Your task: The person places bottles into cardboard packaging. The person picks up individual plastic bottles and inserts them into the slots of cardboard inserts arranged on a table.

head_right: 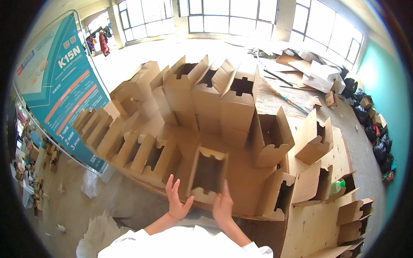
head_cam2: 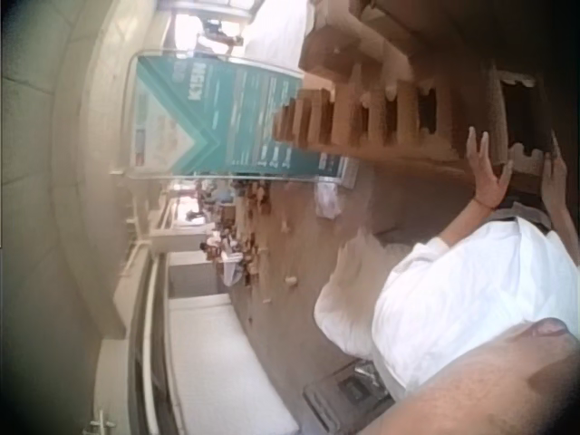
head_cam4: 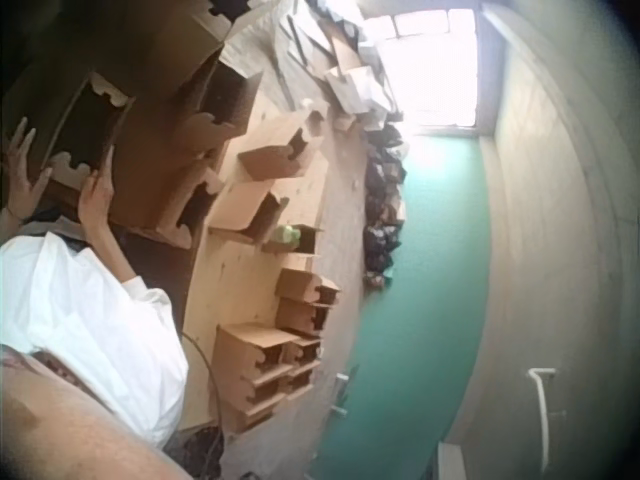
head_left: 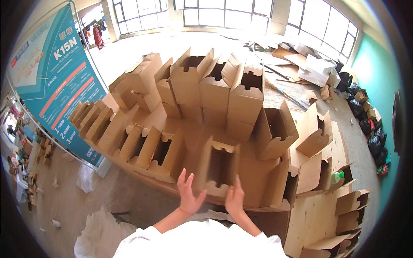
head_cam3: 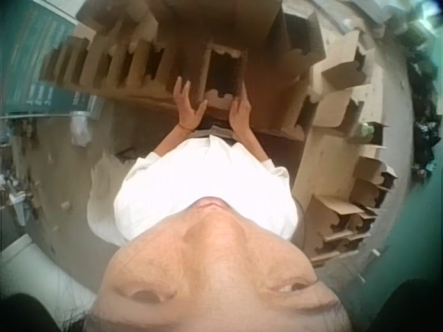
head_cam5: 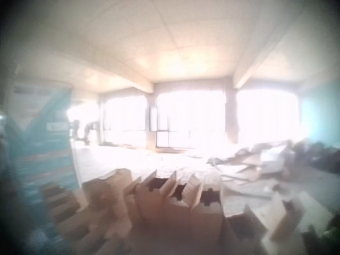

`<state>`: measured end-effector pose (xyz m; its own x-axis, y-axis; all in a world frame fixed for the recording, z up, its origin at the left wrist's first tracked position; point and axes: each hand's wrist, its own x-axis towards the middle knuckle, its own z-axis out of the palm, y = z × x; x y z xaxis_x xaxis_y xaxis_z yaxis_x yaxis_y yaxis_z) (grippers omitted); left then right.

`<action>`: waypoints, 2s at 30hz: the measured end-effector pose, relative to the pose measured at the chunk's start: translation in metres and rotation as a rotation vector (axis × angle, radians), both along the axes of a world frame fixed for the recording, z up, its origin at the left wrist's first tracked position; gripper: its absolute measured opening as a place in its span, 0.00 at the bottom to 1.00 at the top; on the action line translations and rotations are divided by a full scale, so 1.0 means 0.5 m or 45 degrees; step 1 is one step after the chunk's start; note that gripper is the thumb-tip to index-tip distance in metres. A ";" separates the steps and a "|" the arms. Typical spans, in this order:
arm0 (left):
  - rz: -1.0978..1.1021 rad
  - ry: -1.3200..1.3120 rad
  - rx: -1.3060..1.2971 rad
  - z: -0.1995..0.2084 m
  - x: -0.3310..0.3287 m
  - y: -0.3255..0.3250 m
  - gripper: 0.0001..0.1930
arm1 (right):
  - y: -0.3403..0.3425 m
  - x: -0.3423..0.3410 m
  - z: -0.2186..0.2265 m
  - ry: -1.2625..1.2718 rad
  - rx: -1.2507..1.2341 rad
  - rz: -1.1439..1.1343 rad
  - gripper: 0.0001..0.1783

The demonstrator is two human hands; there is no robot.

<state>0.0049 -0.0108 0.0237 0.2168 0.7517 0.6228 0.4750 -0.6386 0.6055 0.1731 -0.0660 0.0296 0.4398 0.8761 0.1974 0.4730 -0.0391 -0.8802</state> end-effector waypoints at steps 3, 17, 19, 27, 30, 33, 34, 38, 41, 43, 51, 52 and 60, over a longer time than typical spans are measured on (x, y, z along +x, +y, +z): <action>-0.413 -0.076 -0.473 0.007 0.059 0.003 0.42 | -0.070 0.040 0.026 0.022 0.074 -0.153 0.30; -0.811 0.111 -0.802 -0.055 0.191 -0.018 0.35 | -0.157 0.132 -0.020 -0.402 -0.009 -0.594 0.34; -0.548 0.169 -0.512 0.009 0.126 0.034 0.35 | -0.162 0.133 -0.021 -0.473 0.012 -0.597 0.34; 0.111 0.029 -0.898 -0.040 -0.248 0.293 0.19 | -0.164 0.139 -0.025 -0.526 0.060 -0.531 0.36; -0.158 0.315 -1.446 0.037 -0.209 0.344 0.17 | -0.170 0.152 -0.030 -0.530 0.089 -0.506 0.36; -0.307 1.290 -0.653 0.042 -0.147 0.378 0.17 | -0.165 0.148 -0.025 -0.444 0.140 -0.521 0.36; -0.258 1.533 -0.538 0.043 -0.145 0.379 0.17 | -0.162 0.145 -0.018 -0.406 0.159 -0.529 0.36; -0.111 2.277 -0.599 0.069 -0.096 0.386 0.17 | -0.158 0.112 0.007 -0.743 0.359 -0.503 0.36; -0.179 2.295 -0.678 0.103 -0.097 0.363 0.16 | -0.107 0.037 0.030 -0.754 0.557 -0.210 0.32; -0.371 2.141 -0.840 0.096 -0.120 0.367 0.22 | -0.032 -0.041 0.059 -0.697 0.674 0.140 0.29; -0.699 1.495 -0.869 0.070 -0.232 0.342 0.13 | 0.210 -0.266 0.007 -0.832 0.449 0.829 0.42; -0.668 1.587 -0.885 0.079 -0.237 0.341 0.12 | 0.221 -0.275 -0.001 -0.875 0.412 0.853 0.45; -0.424 2.184 -1.133 -0.092 -0.223 0.498 0.17 | 0.235 -0.282 -0.034 -1.027 0.327 0.872 0.30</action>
<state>-0.1068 0.2382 -0.0223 0.2555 0.4891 -0.8339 0.7584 -0.6363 -0.1409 0.0321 0.0513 0.0124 -0.4673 0.7773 0.4212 0.7665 0.5936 -0.2451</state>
